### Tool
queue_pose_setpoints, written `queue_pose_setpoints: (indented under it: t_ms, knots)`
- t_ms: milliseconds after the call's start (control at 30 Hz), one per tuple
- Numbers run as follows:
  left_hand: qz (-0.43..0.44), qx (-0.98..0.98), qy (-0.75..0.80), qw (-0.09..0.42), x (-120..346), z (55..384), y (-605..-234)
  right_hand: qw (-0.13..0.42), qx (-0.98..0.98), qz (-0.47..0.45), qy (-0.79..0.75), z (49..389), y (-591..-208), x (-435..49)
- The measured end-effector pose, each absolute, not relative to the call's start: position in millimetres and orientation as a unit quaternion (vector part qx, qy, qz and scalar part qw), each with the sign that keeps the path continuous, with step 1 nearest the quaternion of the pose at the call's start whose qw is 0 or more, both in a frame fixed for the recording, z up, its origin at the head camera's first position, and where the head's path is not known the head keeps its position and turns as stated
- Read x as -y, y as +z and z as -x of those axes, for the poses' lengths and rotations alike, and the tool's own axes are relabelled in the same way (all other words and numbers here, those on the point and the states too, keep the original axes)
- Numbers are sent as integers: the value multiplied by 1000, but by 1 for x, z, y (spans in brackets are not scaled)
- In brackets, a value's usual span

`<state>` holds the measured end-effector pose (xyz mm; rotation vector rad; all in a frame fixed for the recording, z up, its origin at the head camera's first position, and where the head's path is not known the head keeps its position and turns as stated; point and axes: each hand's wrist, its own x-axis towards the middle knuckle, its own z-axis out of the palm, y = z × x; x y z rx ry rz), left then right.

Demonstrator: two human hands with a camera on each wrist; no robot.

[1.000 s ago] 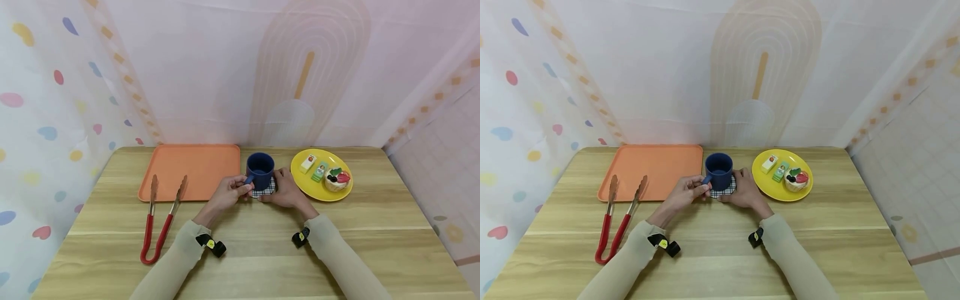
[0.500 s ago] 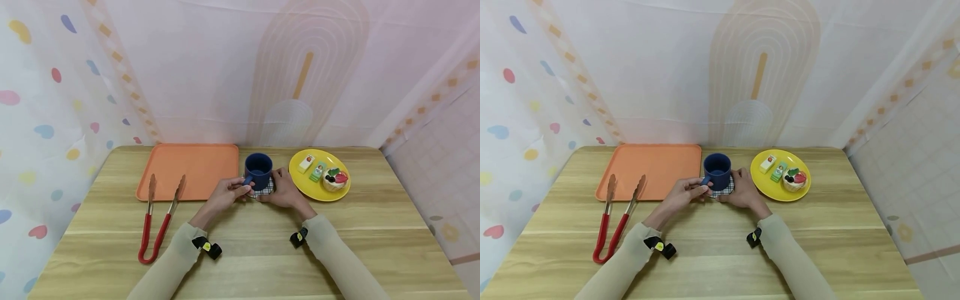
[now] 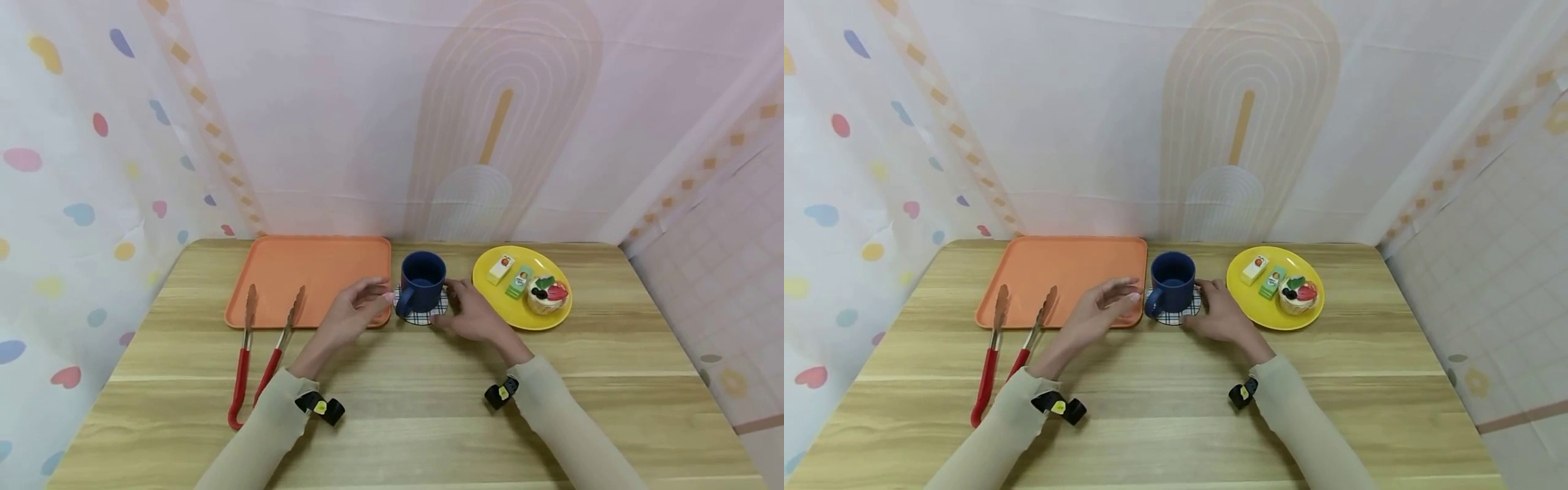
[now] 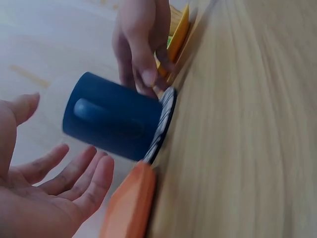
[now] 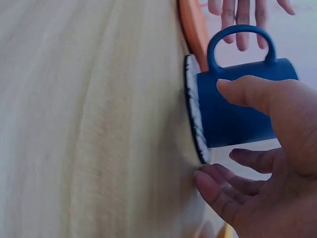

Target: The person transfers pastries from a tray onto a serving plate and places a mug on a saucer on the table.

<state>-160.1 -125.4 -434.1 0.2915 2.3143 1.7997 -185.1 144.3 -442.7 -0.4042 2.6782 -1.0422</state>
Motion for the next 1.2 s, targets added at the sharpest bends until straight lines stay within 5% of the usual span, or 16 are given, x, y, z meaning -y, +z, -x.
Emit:
queue_pose_setpoints:
  t_ms: [800, 1200]
  knots:
    - [-165, -881, 437, -68, 194, 142, -413, 22, -921, 175, -347, 161, -409, -202]
    - [-147, -920, 361, -40, 243, 132, -409, -65, -940, 159, -295, 149, -392, -243]
